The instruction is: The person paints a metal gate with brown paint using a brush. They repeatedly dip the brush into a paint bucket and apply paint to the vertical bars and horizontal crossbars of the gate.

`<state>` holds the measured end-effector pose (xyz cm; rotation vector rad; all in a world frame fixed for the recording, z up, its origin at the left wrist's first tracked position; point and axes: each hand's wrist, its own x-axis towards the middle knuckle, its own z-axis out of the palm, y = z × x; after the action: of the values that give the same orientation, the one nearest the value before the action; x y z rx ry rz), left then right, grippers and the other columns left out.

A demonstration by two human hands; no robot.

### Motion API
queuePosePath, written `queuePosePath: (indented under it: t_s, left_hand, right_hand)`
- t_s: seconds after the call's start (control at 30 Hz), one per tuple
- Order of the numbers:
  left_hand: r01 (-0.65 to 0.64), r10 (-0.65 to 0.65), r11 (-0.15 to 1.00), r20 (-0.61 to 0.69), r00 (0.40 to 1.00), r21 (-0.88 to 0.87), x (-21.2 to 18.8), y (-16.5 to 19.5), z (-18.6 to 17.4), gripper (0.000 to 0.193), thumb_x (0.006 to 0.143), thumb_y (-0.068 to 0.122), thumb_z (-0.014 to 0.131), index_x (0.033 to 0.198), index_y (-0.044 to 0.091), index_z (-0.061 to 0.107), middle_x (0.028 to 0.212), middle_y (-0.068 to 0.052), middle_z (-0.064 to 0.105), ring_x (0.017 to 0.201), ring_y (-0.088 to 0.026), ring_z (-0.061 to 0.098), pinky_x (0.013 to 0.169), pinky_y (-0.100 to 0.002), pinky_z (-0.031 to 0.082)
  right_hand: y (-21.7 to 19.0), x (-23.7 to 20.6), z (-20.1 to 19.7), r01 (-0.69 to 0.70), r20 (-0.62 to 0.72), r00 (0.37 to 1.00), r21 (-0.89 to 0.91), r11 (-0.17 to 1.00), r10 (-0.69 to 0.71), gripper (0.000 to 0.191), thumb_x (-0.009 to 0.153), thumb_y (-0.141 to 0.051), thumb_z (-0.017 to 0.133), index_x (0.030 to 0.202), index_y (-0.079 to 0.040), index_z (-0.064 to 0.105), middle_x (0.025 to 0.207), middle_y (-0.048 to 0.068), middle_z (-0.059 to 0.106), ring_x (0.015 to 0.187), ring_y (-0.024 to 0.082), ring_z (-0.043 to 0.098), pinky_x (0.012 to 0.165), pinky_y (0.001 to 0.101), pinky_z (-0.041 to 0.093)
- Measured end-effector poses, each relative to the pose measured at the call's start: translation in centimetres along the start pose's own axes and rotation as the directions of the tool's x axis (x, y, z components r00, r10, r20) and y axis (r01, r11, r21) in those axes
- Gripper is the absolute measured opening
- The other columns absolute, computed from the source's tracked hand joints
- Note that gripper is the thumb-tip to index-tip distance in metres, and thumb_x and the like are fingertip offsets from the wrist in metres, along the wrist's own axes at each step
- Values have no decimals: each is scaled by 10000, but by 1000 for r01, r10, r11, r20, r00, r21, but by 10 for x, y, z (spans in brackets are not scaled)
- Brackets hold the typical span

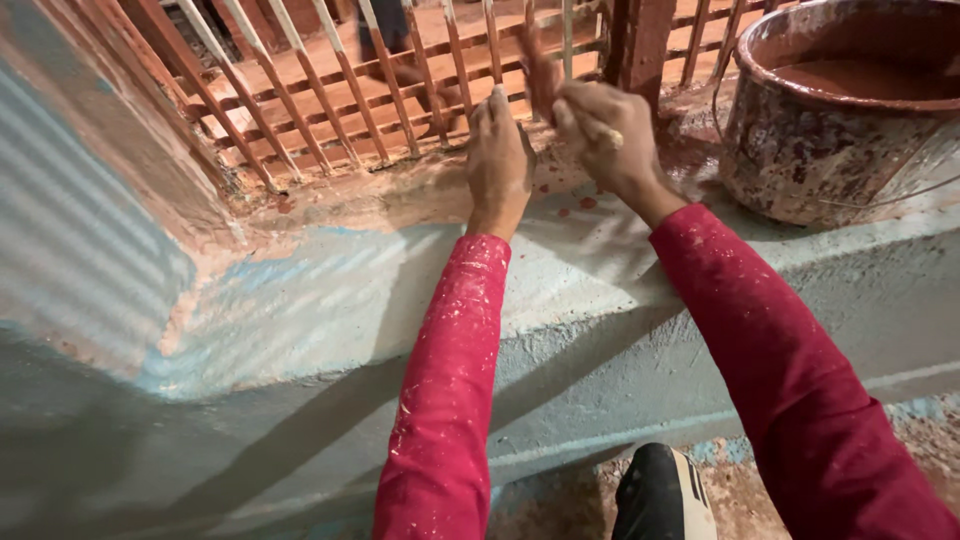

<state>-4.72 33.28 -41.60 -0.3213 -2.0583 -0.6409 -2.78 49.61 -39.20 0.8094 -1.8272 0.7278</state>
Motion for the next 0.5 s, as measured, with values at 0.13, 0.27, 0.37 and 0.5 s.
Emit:
queuePosePath:
  t_s: [0.13,0.27,0.37,0.5]
  left_hand:
    - [22,-21,1000,74,997,-12,-1,-1,0,738,776,12,640,1462,-85,384,1412,-278,527,1254,-378,563,1013,-416,537]
    - [-30,30,1000,-62,998,3,3,2,3,525,1001,15,613,1495,-12,438,1476,-217,560,1374,-356,554,1107,-418,520]
    - [7,-7,1000,-14,1000,14,2,3,2,536,972,0,619,1477,-24,443,1444,-223,559,1347,-376,552,1106,-437,508]
    - [67,-60,994,79,995,-81,-3,3,2,557,923,-4,589,1453,-60,426,1418,-256,537,1291,-405,547,1056,-458,496]
  right_hand:
    - [-2,-1,1,-34,0,999,40,999,34,124,1024,-85,674,1084,-20,761,888,106,770,691,179,732,608,316,611]
    - [-3,0,2,191,-232,956,27,981,-180,192,1047,-76,633,1191,30,703,1022,163,750,825,203,749,681,310,637]
    - [0,2,2,106,-140,984,-50,993,-112,156,1049,-98,666,1164,-15,730,956,118,763,776,171,745,660,306,632]
    - [2,0,0,-125,59,990,-24,992,126,127,1035,-88,649,1044,-61,773,867,82,775,640,142,727,536,300,608]
